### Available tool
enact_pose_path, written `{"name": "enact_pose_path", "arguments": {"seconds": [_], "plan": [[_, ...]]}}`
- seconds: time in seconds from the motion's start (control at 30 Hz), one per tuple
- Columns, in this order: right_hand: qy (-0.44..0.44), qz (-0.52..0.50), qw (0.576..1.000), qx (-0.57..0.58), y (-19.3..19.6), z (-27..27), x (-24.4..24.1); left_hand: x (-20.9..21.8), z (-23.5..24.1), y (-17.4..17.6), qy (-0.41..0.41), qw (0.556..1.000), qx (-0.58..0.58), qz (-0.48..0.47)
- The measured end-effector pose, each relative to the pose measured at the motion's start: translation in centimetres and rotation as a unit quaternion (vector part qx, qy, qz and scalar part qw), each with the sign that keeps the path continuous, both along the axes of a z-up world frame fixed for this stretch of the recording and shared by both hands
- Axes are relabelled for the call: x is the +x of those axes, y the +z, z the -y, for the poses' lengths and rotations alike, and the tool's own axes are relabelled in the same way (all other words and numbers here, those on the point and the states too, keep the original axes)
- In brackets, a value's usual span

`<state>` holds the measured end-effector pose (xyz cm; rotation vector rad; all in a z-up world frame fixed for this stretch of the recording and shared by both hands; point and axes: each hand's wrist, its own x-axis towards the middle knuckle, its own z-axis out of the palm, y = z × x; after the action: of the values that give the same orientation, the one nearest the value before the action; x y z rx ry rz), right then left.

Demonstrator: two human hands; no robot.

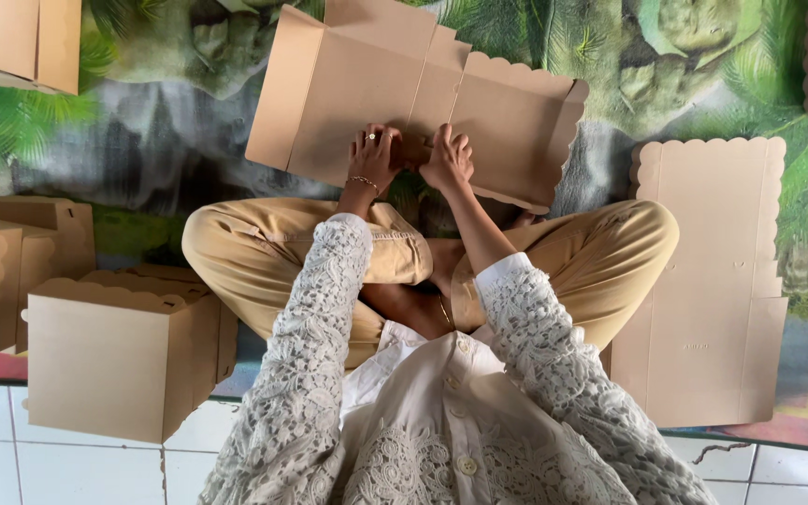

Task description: The person sits cross-legged on the floor and assembles a flat cardboard box by folding its sides and tucking the flaps into slots to form a three-dimensional container. The person handles the box by hand, folding and securing the flaps.

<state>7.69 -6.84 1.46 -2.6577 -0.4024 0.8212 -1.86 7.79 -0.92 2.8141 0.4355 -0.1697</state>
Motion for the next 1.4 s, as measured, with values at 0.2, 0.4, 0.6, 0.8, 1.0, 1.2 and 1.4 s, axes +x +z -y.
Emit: {"name": "enact_pose_path", "arguments": {"seconds": [0.2, 0.4, 0.6, 0.8, 1.0, 1.2, 1.4], "plan": [[0.014, -0.033, 0.999, 0.024, 3.5, -0.4, -0.2, 1.4, -1.0, -0.8, -0.012, 0.999, -0.027, -0.045], [0.07, -0.051, 0.996, 0.03, 3.3, 1.5, 0.8, 1.5, -1.9, -0.9, -0.041, 0.998, -0.049, -0.013], [0.096, -0.071, 0.991, 0.066, 4.6, 3.0, 1.0, 2.0, -2.7, -2.7, -0.024, 0.997, -0.073, -0.023], [0.082, -0.057, 0.985, 0.139, 4.9, 4.6, 0.7, 2.2, -3.6, -2.3, -0.023, 0.991, -0.134, -0.012], [0.038, -0.046, 0.986, 0.158, 5.0, 5.2, -0.2, 0.4, -4.0, 0.5, -0.003, 0.984, -0.178, -0.01], [0.045, 0.001, 0.975, 0.218, 4.0, 5.9, -2.0, -1.5, -7.8, -0.7, 0.127, 0.964, -0.009, 0.233], [0.254, 0.273, 0.916, 0.147, 8.0, 8.4, -8.3, -2.0, -13.3, 3.7, 0.346, 0.928, 0.073, 0.117]]}}
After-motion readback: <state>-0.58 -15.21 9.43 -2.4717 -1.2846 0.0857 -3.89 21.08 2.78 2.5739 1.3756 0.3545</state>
